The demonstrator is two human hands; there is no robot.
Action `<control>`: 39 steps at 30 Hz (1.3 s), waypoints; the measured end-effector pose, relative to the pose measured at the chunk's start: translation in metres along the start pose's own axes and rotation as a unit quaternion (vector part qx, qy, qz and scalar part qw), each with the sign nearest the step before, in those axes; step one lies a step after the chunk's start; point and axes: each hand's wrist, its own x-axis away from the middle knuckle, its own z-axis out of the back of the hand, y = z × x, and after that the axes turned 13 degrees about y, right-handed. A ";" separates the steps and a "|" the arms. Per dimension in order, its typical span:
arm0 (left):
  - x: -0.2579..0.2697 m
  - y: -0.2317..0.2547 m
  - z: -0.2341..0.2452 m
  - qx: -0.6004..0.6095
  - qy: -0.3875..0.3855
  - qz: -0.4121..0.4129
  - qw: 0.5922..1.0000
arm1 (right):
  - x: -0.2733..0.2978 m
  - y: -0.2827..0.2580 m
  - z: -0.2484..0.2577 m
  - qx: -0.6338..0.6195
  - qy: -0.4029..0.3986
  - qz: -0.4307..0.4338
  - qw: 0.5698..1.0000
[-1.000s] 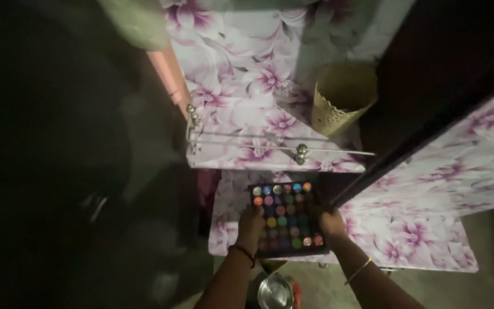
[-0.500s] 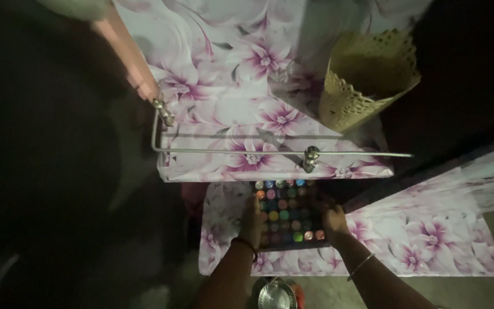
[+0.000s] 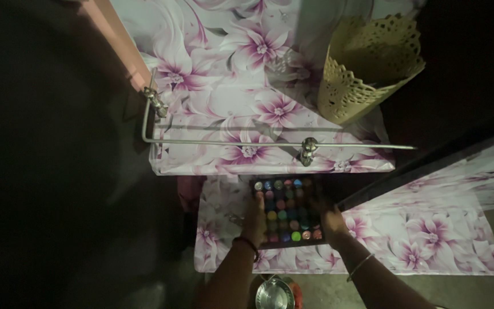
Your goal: The person places a cosmetic tube into a shelf, picks up a makeup palette from a bed to place it in the shelf, and then sorts through several bangles on the bed by placing them into a yellow container.
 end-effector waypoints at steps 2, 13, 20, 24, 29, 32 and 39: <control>0.001 0.002 -0.001 -0.092 0.027 -0.104 0.990 | 0.001 -0.017 0.013 -0.141 0.023 -0.010 0.990; -0.014 -0.014 -0.009 -0.169 0.056 -0.240 0.954 | -0.012 -0.022 0.015 -0.406 0.000 -0.338 0.849; -0.019 -0.007 -0.010 -0.154 0.053 -0.222 0.961 | -0.014 -0.021 0.017 -0.449 -0.028 -0.292 0.844; -0.008 -0.007 -0.008 -0.427 0.081 -0.491 0.755 | -0.026 -0.044 0.035 -0.407 -0.034 -0.288 0.866; 0.068 0.035 0.009 -0.232 -0.005 -0.340 0.912 | -0.007 -0.090 0.073 -0.141 -0.047 -0.032 0.988; 0.092 0.040 0.016 -0.258 0.017 -0.418 0.871 | 0.000 -0.109 0.091 -0.036 -0.080 0.014 0.996; 0.070 -0.006 0.014 -0.432 0.026 -0.446 0.783 | -0.003 -0.131 0.098 0.147 -0.122 0.090 0.977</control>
